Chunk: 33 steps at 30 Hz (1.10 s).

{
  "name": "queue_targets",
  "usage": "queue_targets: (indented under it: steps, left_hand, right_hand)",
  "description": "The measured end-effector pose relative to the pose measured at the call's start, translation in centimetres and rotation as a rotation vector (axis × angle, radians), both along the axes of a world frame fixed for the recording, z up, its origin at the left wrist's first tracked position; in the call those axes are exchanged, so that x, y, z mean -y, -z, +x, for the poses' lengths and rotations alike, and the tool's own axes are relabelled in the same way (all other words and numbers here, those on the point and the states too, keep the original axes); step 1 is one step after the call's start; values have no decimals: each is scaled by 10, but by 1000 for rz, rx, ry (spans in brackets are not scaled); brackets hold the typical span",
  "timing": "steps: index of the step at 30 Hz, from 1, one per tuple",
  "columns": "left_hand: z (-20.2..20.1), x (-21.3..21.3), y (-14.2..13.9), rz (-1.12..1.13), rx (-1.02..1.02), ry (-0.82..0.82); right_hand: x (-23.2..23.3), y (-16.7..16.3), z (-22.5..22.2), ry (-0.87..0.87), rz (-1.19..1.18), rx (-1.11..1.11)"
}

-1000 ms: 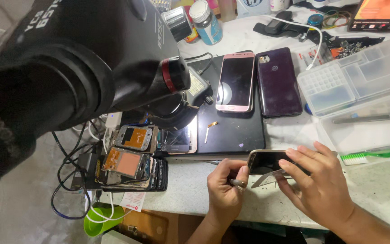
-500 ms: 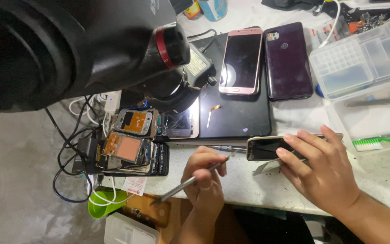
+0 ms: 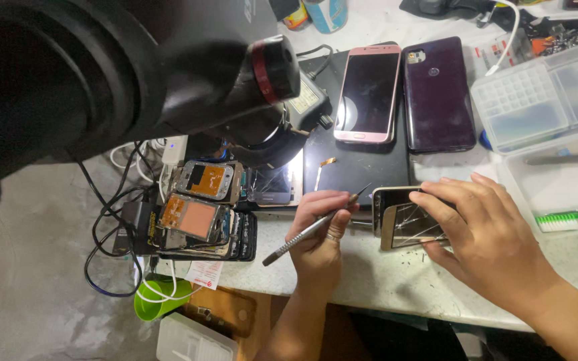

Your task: The person uses a screwdriver and tweezers to remove screws and pry open the back cover of a smartphone. They carefully separate the cover from the frame and set it aside, exposing the internal components.

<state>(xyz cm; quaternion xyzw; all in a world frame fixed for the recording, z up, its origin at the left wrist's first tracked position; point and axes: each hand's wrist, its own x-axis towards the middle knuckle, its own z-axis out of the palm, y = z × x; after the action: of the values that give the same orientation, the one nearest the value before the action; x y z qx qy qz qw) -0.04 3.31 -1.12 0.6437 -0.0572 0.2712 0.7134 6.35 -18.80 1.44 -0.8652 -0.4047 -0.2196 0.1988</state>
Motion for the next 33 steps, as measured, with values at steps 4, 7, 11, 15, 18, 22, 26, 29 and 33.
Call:
queue_targets:
  steps: [4, 7, 11, 15, 18, 22, 26, 29, 33]
  left_hand:
    - [5, -1, 0, -181, 18, 54]
    - [8, -3, -1, -156, 50, 75]
    - [8, 0, 2, -47, 23, 94]
    - [6, 5, 5, 76, 40, 57]
    - [4, 6, 6, 119, 24, 10]
    - [5, 6, 3, 267, 73, -37]
    - [5, 9, 1, 268, 108, -19]
    - [4, 8, 0, 284, 93, -45]
    - [5, 8, 2, 329, 122, -87]
  right_hand:
    - [0, -5, 1, -8, -20, -3]
    - [2, -6, 1, -15, -24, 13]
    - [2, -3, 0, -17, -12, 30]
    - [4, -1, 0, -25, 4, 11]
    - [3, 0, 1, -42, 28, -10]
    - [4, 1, -1, -29, 15, -5]
    - [4, 1, -1, -39, 34, -6]
    - [4, 2, -1, -44, 45, -14]
    - [4, 4, 0, -47, 50, -6]
